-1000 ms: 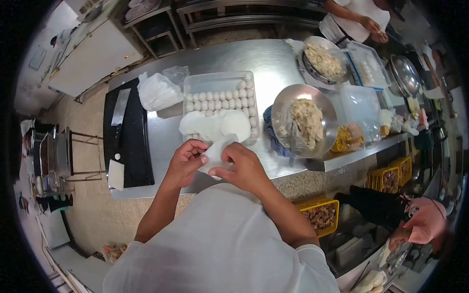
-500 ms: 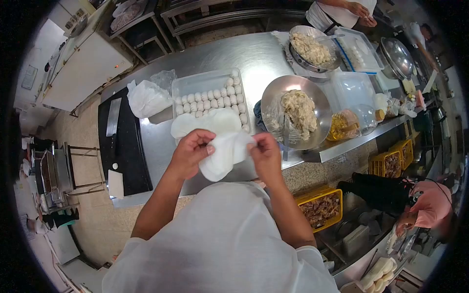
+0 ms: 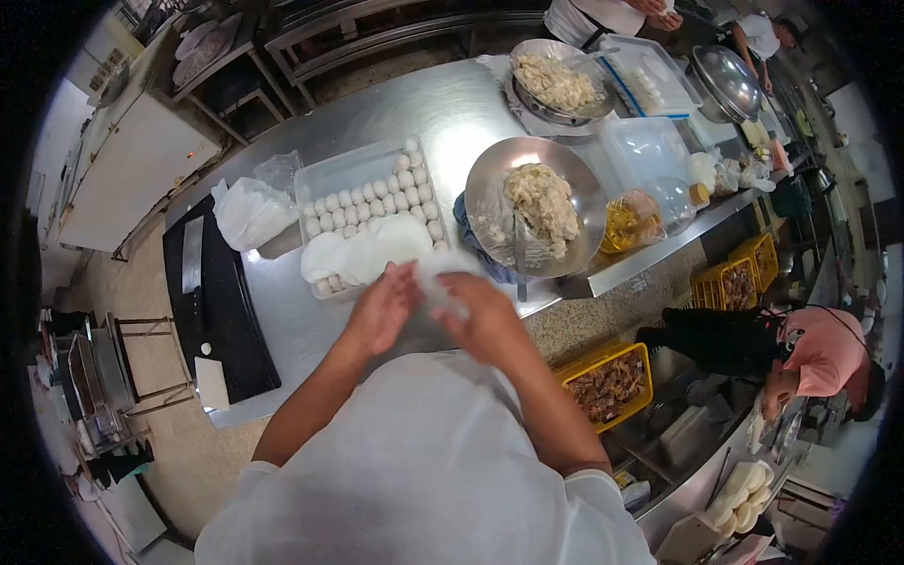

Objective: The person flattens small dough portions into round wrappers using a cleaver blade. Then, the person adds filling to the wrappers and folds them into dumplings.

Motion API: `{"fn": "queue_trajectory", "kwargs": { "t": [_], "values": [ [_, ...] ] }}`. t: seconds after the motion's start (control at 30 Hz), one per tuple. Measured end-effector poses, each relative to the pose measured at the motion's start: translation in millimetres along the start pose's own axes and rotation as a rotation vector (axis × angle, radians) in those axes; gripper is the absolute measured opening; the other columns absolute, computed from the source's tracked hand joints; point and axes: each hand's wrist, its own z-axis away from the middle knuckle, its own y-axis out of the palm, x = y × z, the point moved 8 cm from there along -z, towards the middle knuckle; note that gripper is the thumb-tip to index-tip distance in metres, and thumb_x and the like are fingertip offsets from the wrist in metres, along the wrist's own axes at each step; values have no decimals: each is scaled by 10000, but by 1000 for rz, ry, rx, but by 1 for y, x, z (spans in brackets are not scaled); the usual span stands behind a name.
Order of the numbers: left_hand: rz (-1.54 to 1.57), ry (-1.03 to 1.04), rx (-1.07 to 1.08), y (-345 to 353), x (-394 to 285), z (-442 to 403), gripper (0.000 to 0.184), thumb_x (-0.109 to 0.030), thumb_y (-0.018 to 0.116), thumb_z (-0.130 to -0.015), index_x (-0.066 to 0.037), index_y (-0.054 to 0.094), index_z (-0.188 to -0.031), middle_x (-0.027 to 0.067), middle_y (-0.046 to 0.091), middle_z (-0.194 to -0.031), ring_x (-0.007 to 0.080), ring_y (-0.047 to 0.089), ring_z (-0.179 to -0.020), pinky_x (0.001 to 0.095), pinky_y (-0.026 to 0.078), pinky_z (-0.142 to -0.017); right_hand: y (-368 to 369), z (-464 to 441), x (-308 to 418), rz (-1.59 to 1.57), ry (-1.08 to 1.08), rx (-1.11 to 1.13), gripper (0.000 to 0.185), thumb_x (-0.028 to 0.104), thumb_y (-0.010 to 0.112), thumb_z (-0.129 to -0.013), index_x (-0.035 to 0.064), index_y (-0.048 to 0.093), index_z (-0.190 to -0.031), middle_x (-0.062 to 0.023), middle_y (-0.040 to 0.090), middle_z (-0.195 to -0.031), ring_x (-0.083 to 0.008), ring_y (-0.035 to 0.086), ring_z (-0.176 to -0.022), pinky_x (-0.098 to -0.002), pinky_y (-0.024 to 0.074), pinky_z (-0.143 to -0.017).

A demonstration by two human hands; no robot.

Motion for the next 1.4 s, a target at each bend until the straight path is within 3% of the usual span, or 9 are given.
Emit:
{"fn": "queue_trajectory", "kwargs": {
  "t": [0.07,0.27,0.37,0.6,0.8,0.9,1.07,1.2,1.4],
  "values": [
    [173,-147,-37,35,-1,18,610,-502,485,-1053,-6,506,-1408,112,600,-1385,265,555,-1306,418,432,-1103,10,-5,22,151,-224,40,379,105,795,-821,37,639,-1160,-153,657,-1071,-338,665,-964,-425,549,-848],
    [372,-120,187,38,-17,30,545,-425,505,-1056,3,524,-1393,128,621,-1373,265,585,-1280,422,434,-1114,-30,25,-118,680,452,123,278,66,669,-859,18,594,-1123,-296,563,-1144,-494,637,-962,-526,541,-844],
    [288,-68,206,40,-20,29,478,-333,539,-1051,7,528,-1386,120,625,-1363,258,588,-1276,422,440,-1111,-52,18,-130,677,395,-33,167,43,597,-880,15,573,-1042,-297,580,-1098,-529,635,-922,-571,527,-806],
    [172,-119,125,32,-5,30,373,-170,575,-1032,7,543,-1358,105,647,-1307,241,607,-1240,415,460,-1096,-91,-25,-142,1051,461,226,180,126,486,-945,35,621,-1024,-223,654,-947,-433,695,-873,-530,562,-741],
    [22,-34,85,18,-7,31,379,-144,612,-1011,4,539,-1352,121,644,-1298,263,626,-1211,444,483,-1082,-108,-47,-105,1146,211,-148,186,162,499,-942,84,667,-949,-183,687,-867,-371,718,-804,-504,566,-706],
    [-121,-62,24,17,-6,27,382,-164,612,-1017,16,549,-1348,118,657,-1275,237,637,-1183,400,495,-1054,-76,-34,-130,1074,216,150,178,145,521,-923,85,686,-951,-190,683,-922,-356,715,-852,-481,570,-738],
    [-848,94,152,35,-30,33,441,-236,576,-1047,39,556,-1393,84,663,-1247,126,582,-1104,291,444,-976,-97,-11,-95,998,278,178,207,136,545,-896,94,706,-1020,-184,686,-937,-371,708,-888,-492,562,-786],
    [-914,234,117,53,-42,30,454,-258,590,-1039,35,562,-1385,80,674,-1224,133,599,-1090,303,455,-975,-110,-21,-92,929,343,-38,218,129,544,-886,96,712,-1019,-191,694,-997,-388,703,-897,-505,558,-798],
    [-445,-36,-20,43,-23,5,402,-283,600,-1035,14,612,-1306,90,687,-1196,162,626,-1097,336,470,-993,-80,-31,-137,850,301,51,258,131,520,-879,80,719,-1036,-224,707,-1008,-398,697,-896,-500,551,-799]
  ]
}}
